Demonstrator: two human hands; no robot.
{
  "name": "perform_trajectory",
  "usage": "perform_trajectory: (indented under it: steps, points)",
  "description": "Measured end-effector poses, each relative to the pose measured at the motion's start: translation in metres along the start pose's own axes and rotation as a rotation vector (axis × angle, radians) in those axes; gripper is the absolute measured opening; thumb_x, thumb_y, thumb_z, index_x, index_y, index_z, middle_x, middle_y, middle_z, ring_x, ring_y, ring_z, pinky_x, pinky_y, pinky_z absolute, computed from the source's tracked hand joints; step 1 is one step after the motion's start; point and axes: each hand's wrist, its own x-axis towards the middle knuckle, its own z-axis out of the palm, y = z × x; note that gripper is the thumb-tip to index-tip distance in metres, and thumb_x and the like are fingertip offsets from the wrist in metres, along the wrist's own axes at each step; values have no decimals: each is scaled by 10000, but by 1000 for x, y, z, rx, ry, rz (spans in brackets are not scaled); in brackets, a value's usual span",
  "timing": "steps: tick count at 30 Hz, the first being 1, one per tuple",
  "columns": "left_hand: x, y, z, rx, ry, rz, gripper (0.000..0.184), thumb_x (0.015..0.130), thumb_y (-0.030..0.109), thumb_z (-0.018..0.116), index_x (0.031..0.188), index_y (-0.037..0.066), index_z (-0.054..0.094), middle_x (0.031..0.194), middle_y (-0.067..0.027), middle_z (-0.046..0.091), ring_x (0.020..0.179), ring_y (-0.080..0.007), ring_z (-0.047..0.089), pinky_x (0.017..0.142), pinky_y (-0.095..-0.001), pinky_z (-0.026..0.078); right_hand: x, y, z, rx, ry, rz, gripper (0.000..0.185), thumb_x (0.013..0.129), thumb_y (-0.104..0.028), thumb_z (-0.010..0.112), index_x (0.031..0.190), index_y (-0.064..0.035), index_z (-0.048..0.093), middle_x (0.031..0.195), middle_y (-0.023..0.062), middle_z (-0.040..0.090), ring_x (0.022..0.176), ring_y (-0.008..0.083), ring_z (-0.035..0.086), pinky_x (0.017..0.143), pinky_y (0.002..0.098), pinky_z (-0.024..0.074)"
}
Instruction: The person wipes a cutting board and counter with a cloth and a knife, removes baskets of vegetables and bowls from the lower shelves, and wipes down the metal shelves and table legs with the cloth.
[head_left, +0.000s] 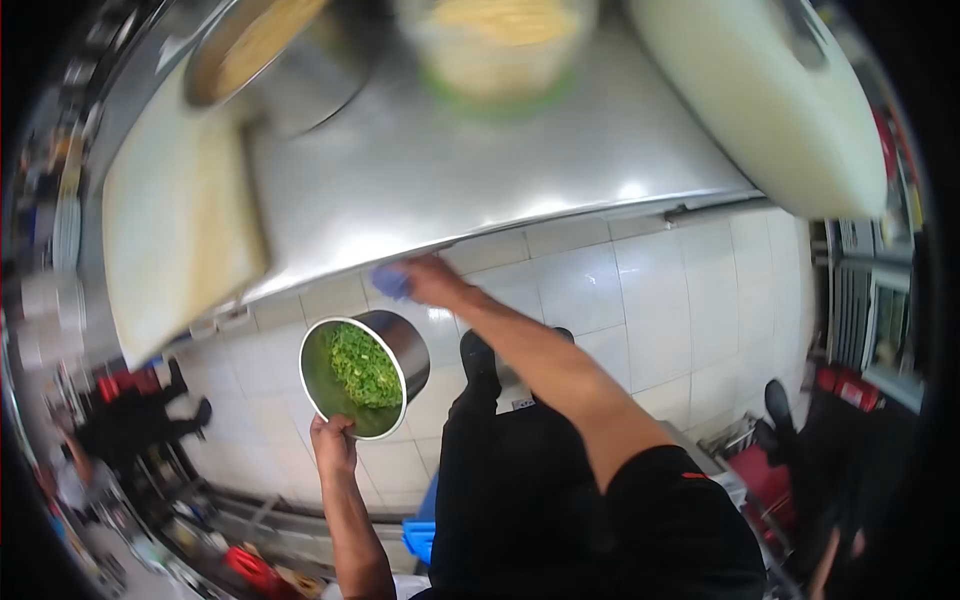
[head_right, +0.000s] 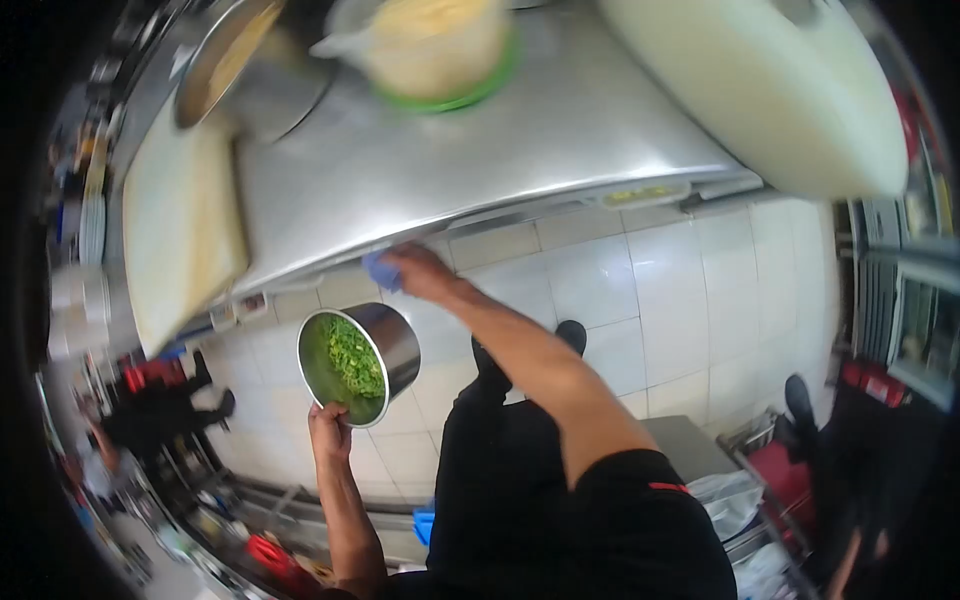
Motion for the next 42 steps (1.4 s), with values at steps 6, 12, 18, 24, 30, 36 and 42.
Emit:
perform_trajectory:
  steps: [6,12,18,24,30,36,42]
  points:
    - [22,-28,-6,-43,267,-92,240,675,-61,521,888,28,587,782,-22,603,634,-93,536,557,-215,406,-17,119,-211,-1036,292,338,389,820,-331,543,1122,-87,543,1096,126,565,978,293,530,832,400,382]
    - [60,-96,-30,-40,385,-135,171,713,-3,540,871,37,591,724,-13,579,563,-89,501,495,-213,393,110,157,-188,-1460,181,449,671,803,-543,535,1306,-101,489,1317,146,507,1235,335,437,1052,408,290]
    - [59,-122,-22,-196,366,-128,203,699,-33,554,883,23,615,765,-10,612,590,-65,512,532,-200,402,177,170,46,-1186,-34,41,134,799,-178,582,758,-52,598,792,154,602,749,289,583,865,398,455]
    - [53,-73,2,-196,187,-22,214,723,-55,530,907,3,622,839,-30,640,719,-86,574,659,-220,455,138,120,21,-701,-368,-556,383,696,48,562,1043,-100,627,1028,127,620,1006,286,575,901,385,463]
    - [81,-41,35,-130,68,44,209,726,-60,517,896,-4,623,807,-21,631,692,-71,550,641,-213,435,168,141,-139,-1307,43,-103,330,742,8,541,1052,-72,618,1001,148,629,973,301,593,873,395,473]
    - [134,-8,122,-135,18,45,174,734,2,539,879,4,635,736,-5,604,611,-67,516,507,-224,386,129,139,-82,-1141,-176,-292,288,788,-33,521,1062,-43,609,973,169,639,940,317,611,845,404,482]
    - [210,7,264,-139,-102,266,196,731,98,571,879,-20,620,776,-100,627,655,-199,578,550,-335,468,-42,88,-262,-1280,15,182,264,834,-73,500,1071,-14,599,946,190,648,907,333,629,817,414,492]
